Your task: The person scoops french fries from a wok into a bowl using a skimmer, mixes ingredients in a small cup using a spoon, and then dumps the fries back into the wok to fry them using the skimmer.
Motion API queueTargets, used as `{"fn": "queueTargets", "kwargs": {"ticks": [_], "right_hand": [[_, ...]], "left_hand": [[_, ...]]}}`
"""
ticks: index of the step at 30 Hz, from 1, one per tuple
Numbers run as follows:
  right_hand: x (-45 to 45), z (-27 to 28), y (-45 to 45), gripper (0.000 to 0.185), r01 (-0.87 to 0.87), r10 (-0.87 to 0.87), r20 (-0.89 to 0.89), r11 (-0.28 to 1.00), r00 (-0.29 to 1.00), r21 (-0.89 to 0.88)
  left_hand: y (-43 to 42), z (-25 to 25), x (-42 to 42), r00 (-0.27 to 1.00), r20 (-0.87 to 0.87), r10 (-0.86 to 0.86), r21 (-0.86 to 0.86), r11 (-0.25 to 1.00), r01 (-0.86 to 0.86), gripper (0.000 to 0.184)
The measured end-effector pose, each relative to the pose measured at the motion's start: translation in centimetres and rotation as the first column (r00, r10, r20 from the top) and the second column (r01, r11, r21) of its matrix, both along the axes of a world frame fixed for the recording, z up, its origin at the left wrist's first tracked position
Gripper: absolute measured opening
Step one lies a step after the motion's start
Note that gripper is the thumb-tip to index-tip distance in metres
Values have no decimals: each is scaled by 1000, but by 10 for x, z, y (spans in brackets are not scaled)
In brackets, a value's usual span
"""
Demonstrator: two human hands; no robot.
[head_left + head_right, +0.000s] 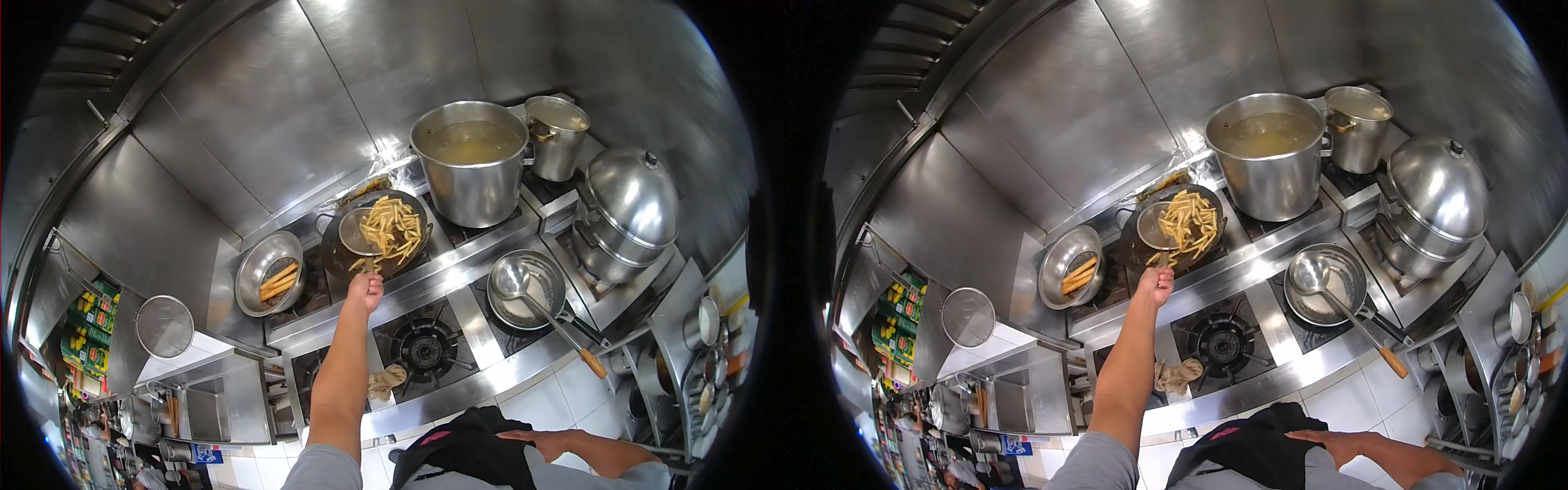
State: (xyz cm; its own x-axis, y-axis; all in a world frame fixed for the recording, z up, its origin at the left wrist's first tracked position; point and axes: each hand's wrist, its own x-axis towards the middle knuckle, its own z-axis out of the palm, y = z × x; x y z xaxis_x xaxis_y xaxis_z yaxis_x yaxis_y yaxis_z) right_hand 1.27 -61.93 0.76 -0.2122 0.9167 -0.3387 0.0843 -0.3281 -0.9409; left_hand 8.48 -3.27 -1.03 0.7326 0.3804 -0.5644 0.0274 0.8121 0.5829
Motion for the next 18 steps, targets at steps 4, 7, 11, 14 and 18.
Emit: {"fn": "queueTargets", "kwargs": {"ticks": [4,7,11,14,18], "right_hand": [[0,2,1,130,1,-1,-6,1000,1000,1],[-1,-1,1,131,-1,1,-18,1000,1000,12],[0,-16,-3,122,-40,37,33,996,999,82],[-1,-16,-4,123,-42,39,39,996,998,74],[-2,-19,-7,124,-44,39,52,994,998,96]], "left_hand": [[-14,3,1,999,36,-18,-118,993,22,3],[-24,5,-1,994,105,-25,-230,972,49,6],[-38,14,-8,994,108,-1,-293,955,33,14],[-38,12,-20,986,161,38,-348,937,21,25],[-31,22,-46,979,202,8,-281,959,50,34]]}}
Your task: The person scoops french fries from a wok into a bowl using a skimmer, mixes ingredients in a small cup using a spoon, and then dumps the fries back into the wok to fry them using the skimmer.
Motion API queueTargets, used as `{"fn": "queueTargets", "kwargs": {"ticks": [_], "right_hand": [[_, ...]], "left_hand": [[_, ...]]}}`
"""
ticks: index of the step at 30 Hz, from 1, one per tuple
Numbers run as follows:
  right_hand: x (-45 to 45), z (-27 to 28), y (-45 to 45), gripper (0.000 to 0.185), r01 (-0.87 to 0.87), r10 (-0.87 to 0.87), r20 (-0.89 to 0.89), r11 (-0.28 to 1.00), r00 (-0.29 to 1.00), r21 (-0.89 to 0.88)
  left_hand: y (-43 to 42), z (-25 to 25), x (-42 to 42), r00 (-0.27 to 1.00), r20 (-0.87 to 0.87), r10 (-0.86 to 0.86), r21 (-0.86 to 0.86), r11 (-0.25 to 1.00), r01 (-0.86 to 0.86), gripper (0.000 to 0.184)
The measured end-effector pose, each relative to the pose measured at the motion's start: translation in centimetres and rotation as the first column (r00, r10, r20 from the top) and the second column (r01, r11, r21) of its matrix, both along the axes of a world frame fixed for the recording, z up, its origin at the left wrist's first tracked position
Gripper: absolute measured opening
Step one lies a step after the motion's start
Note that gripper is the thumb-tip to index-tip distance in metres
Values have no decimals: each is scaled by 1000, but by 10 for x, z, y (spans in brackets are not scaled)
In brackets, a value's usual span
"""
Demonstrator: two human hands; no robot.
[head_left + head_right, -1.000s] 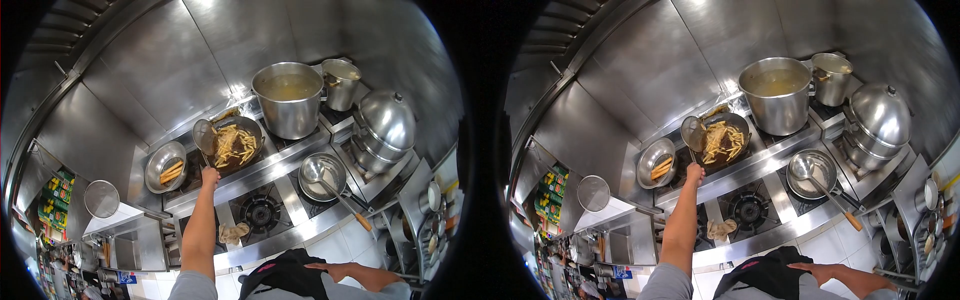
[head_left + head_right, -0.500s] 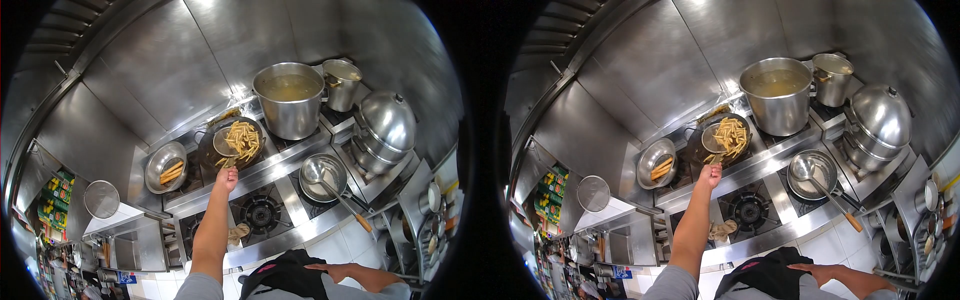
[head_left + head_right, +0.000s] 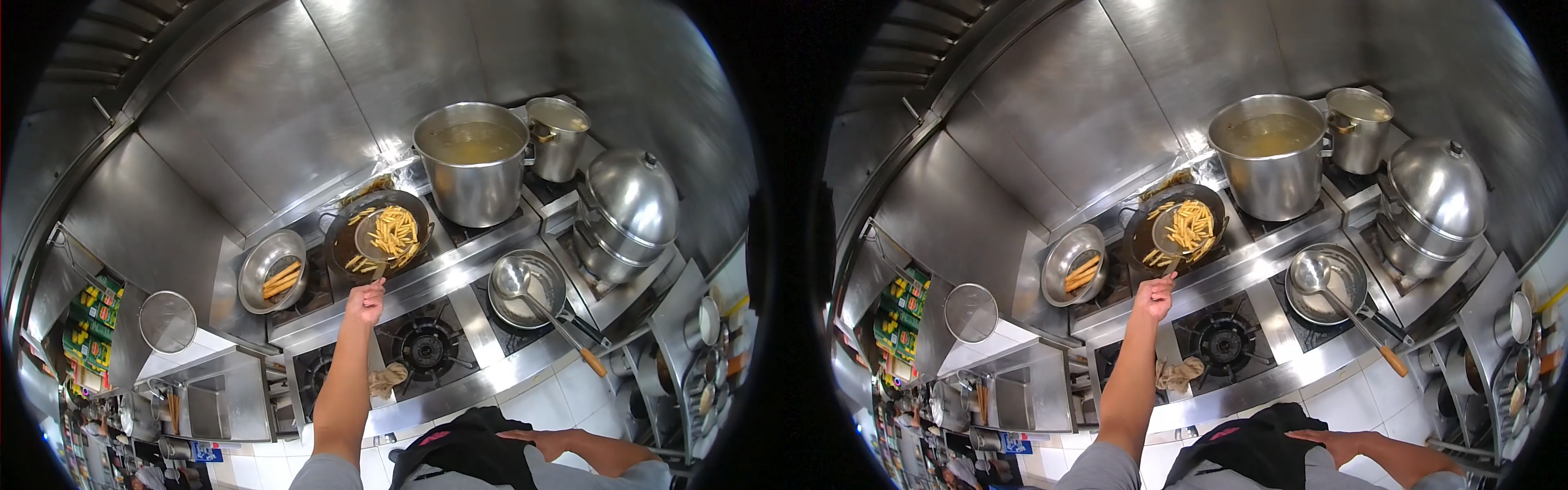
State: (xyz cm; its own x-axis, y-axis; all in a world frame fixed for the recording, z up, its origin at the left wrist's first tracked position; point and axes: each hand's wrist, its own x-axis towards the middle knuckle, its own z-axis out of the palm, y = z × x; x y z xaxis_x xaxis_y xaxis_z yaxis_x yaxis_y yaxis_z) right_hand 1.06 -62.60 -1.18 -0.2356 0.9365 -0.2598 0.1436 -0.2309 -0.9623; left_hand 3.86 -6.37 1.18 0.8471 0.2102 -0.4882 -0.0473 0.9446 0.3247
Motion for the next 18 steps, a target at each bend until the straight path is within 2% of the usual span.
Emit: {"fn": "queueTargets", "kwargs": {"ticks": [2,5,6,8,9,10,12,13,15,16,18], "right_hand": [[-1,0,0,125,-2,2,1,1000,1000,-1],[-2,-5,-1,126,-7,7,-32,1000,999,1],[-3,-7,-1,127,-2,3,-35,1000,999,20],[-4,-8,0,128,-4,5,-38,999,999,39],[-3,-3,2,129,-14,14,-34,1000,999,19],[-2,0,3,130,-23,23,-29,1000,999,0],[-4,-10,3,130,-26,26,-30,1000,999,12],[-5,-12,4,130,-24,25,-32,999,999,22],[-4,-9,5,130,-29,29,-41,1000,999,4],[-4,-8,5,130,-30,30,-53,999,998,-14],[-4,-8,5,130,-27,26,-48,1000,998,-7]], "left_hand": [[4,13,-12,1000,-20,4,1,1000,-4,32],[16,25,-25,996,-73,50,309,951,-25,28],[15,31,-25,996,-74,53,310,950,-28,28],[13,44,-26,942,-249,227,620,784,-25,30],[18,41,-26,932,-268,245,698,716,13,30],[21,37,-25,931,-266,250,700,714,8,30],[24,26,-21,884,-316,346,823,563,74,39],[26,18,-19,884,-314,348,824,562,71,39],[25,5,-19,871,-343,352,899,393,196,50],[23,1,-20,871,-342,353,899,393,194,50],[21,-10,-19,832,-313,458,948,96,304,49]]}}
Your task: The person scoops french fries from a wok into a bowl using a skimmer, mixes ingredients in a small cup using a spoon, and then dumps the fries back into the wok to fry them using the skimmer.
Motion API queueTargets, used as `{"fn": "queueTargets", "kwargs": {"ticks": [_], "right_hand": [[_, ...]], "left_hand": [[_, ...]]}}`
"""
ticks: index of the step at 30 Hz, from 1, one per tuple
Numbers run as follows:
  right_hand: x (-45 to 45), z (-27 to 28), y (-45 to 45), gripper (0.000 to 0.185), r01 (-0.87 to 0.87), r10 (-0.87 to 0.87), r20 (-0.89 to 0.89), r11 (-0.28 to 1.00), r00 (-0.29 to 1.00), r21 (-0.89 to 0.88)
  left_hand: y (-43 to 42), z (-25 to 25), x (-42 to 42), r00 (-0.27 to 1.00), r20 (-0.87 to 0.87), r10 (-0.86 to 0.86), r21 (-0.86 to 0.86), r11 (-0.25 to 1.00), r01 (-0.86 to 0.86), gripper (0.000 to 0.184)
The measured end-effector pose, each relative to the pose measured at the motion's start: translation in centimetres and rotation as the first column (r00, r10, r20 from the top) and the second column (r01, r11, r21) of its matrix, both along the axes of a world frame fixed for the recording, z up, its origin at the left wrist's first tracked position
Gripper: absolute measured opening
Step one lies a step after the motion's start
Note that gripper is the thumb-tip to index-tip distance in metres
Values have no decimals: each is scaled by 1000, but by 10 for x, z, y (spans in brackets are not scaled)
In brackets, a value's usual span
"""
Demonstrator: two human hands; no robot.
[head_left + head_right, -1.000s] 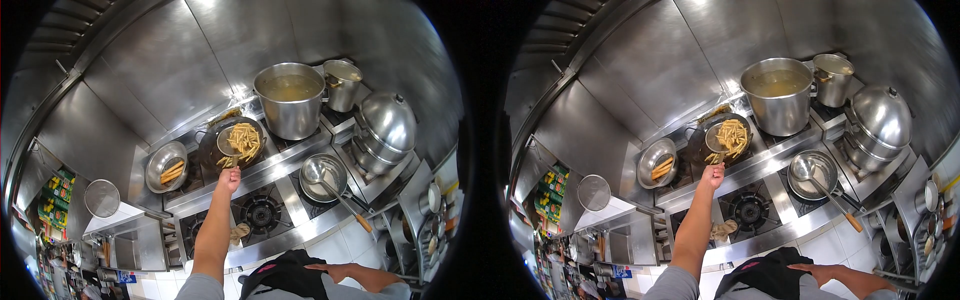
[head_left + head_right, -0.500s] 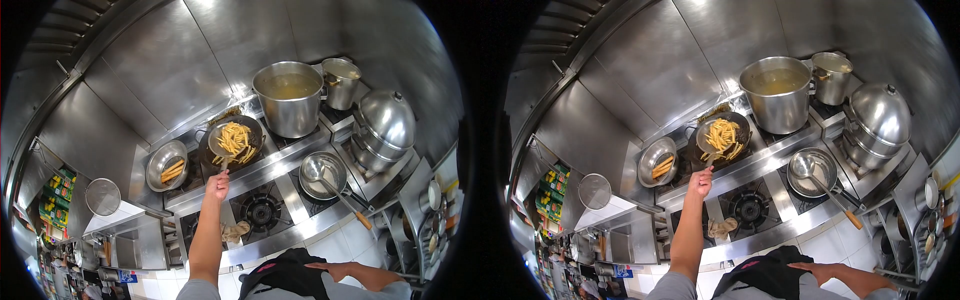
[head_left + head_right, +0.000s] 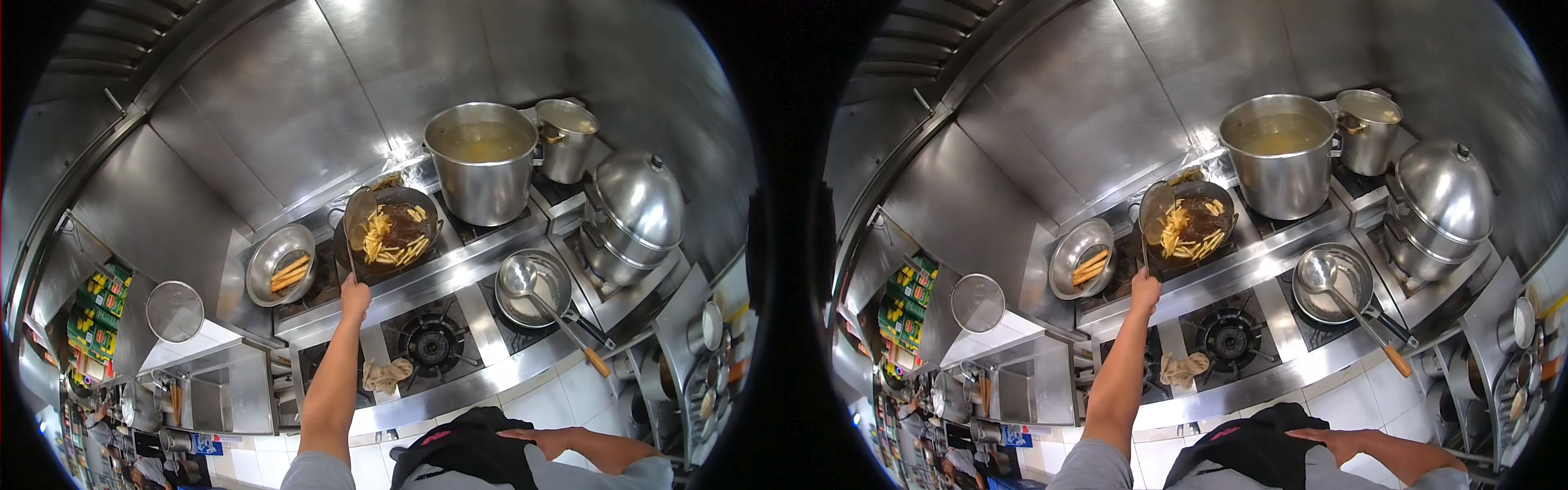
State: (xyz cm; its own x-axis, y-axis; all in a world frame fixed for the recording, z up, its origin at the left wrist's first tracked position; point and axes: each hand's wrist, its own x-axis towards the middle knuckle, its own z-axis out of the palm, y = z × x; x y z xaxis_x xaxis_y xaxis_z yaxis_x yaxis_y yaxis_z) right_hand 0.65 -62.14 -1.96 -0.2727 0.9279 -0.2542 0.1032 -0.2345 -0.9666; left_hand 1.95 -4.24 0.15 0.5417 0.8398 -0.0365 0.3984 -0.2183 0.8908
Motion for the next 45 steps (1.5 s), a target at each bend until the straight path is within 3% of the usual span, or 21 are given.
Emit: {"fn": "queueTargets", "kwargs": {"ticks": [1,3,6,11,12,13,14,16,17,19,23,25,33,34,42,45], "right_hand": [[0,0,-1,130,5,-5,3,1000,1000,7],[0,4,-3,130,14,-14,-3,1000,1000,-18],[-2,15,-5,123,31,-32,-29,999,999,-22],[-1,10,-9,128,41,-40,27,999,999,-9],[-1,12,-9,127,47,-47,20,999,999,-8],[-1,13,-9,127,52,-51,16,999,999,-8],[-2,13,-9,127,56,-56,12,998,998,-7],[-2,12,-9,128,59,-58,23,998,998,-25],[-2,11,-10,128,61,-61,22,998,998,-25],[-3,7,-10,127,56,-56,25,998,998,-21],[-2,7,-9,127,51,-51,31,998,998,-22],[-2,9,-7,127,48,-47,29,998,998,-35],[-4,21,-3,122,58,-58,-7,998,998,-27],[-5,26,-2,129,78,-80,-32,995,996,-53],[-2,12,-4,124,34,-34,2,999,999,-10],[-2,9,-6,125,28,-28,15,1000,999,-3]], "left_hand": [[2,-5,1,1000,0,-5,-1,1000,5,49],[7,-14,3,993,-6,114,316,943,-106,53],[-2,26,-1,980,-124,159,390,916,-99,55],[45,-21,9,976,-96,197,437,889,-137,53],[43,-17,10,985,-90,144,140,981,-130,46],[40,-12,12,993,-71,95,-170,980,-106,39],[35,-10,14,993,-72,90,-170,980,-101,39],[24,-6,21,976,49,211,-538,829,-152,18],[22,-2,24,977,48,208,-538,829,-150,18],[24,-1,27,979,94,180,-765,643,-45,5],[22,-11,39,962,181,203,-847,529,48,7],[18,-13,45,959,227,173,-903,406,140,7],[-15,-6,62,936,302,181,-938,233,258,6],[-19,-5,61,931,310,191,-940,206,270,5],[-21,2,37,853,423,306,-897,3,443,24],[-19,14,22,861,401,312,-913,59,404,28]]}}
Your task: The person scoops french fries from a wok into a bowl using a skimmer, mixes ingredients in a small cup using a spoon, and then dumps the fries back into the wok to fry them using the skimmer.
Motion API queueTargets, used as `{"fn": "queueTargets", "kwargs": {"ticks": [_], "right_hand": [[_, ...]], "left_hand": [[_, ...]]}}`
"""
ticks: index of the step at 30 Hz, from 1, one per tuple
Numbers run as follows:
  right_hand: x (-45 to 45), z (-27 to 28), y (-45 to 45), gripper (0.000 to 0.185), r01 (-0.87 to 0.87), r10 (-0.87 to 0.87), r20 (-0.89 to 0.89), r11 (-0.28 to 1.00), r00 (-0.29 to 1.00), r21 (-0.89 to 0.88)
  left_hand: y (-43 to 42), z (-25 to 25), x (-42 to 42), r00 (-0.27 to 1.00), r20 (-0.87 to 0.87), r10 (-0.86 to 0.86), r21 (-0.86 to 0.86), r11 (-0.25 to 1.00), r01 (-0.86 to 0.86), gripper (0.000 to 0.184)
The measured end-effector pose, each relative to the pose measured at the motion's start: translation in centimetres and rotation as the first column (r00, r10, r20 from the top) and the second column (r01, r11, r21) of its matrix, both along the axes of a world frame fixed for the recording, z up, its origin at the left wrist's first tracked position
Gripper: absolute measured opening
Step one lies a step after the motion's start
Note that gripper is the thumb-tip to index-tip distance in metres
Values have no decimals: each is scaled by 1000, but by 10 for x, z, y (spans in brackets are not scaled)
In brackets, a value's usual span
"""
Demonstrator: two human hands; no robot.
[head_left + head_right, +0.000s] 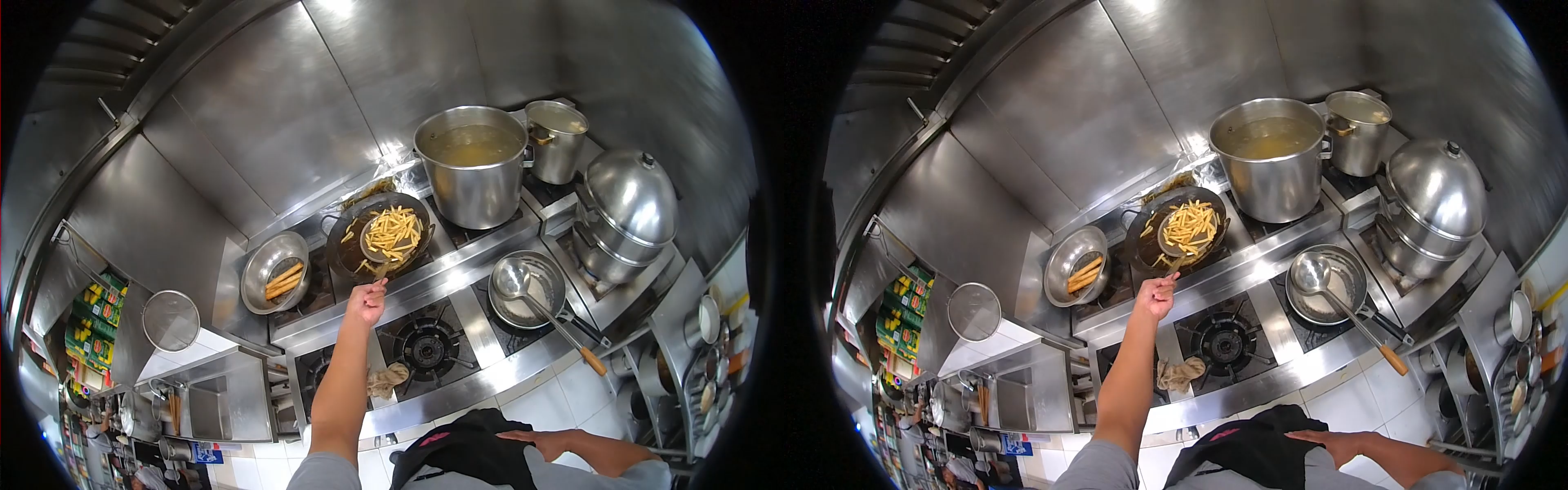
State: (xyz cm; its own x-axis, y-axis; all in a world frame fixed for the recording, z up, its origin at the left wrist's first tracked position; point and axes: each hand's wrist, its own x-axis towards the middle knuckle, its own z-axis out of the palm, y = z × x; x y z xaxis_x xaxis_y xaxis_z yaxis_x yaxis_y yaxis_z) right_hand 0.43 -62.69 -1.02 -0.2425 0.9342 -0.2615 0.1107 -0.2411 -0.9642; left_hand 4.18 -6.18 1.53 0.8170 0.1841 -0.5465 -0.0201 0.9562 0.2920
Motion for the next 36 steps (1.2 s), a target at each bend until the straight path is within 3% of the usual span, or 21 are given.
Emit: {"fn": "queueTargets", "kwargs": {"ticks": [5,7,9,11,12,13,15,16,18,19,21,27,29,31,32,33,34,35,36], "right_hand": [[-1,-3,-2,125,-3,2,29,1000,1000,10],[-1,-2,-2,124,-11,11,33,1000,999,15],[-1,-1,-1,125,-15,15,17,1000,1000,11],[0,-2,1,125,-21,21,4,1000,1000,6],[1,-3,1,125,-26,26,12,999,1000,21],[1,-4,2,126,-31,30,20,999,999,35],[0,-4,3,125,-33,31,29,998,999,45],[1,-2,4,124,-33,31,36,998,999,53],[0,8,5,119,-18,18,17,1000,1000,22],[0,13,5,119,-1,1,-4,1000,1000,-12],[2,4,5,122,-15,15,14,1000,1000,-16],[2,-5,-2,130,1,0,18,1000,1000,-16],[2,-2,-3,129,-10,11,33,999,999,-41],[2,0,-3,129,10,-9,15,998,1000,-61],[3,0,-3,129,13,-12,17,998,1000,-62],[4,-1,-2,129,15,-15,15,999,1000,-42],[4,-2,-2,129,16,-16,13,1000,1000,-22],[4,-4,-2,129,17,-17,13,1000,1000,-23],[4,-4,-2,129,18,-18,17,1000,1000,-15]], "left_hand": [[14,16,-22,1000,-17,-7,173,985,10,26],[23,20,-26,995,-95,16,401,916,24,19],[24,25,-25,989,-141,46,451,892,22,17],[16,32,-23,939,-290,185,709,701,81,16],[20,23,-21,922,-315,224,775,622,114,25],[22,16,-19,922,-313,228,776,621,109,25],[21,7,-13,872,-358,334,891,402,211,36],[19,6,-12,872,-355,337,892,401,208,36],[16,4,-10,795,-419,439,907,154,393,45],[24,-10,-10,796,-418,438,907,153,392,45],[30,-21,-7,798,-274,537,883,-188,429,55],[14,38,-14,753,-307,583,834,-216,507,55],[71,-18,-6,741,-310,595,839,-196,508,52],[92,-45,-1,701,-125,702,789,-359,499,47],[92,-46,0,704,-124,699,790,-360,496,47],[79,-31,0,765,-291,575,934,0,356,31],[72,-25,1,837,-382,391,893,388,226,16],[64,-20,6,838,-382,391,893,389,226,16],[60,-20,12,847,-396,353,836,520,174,16]]}}
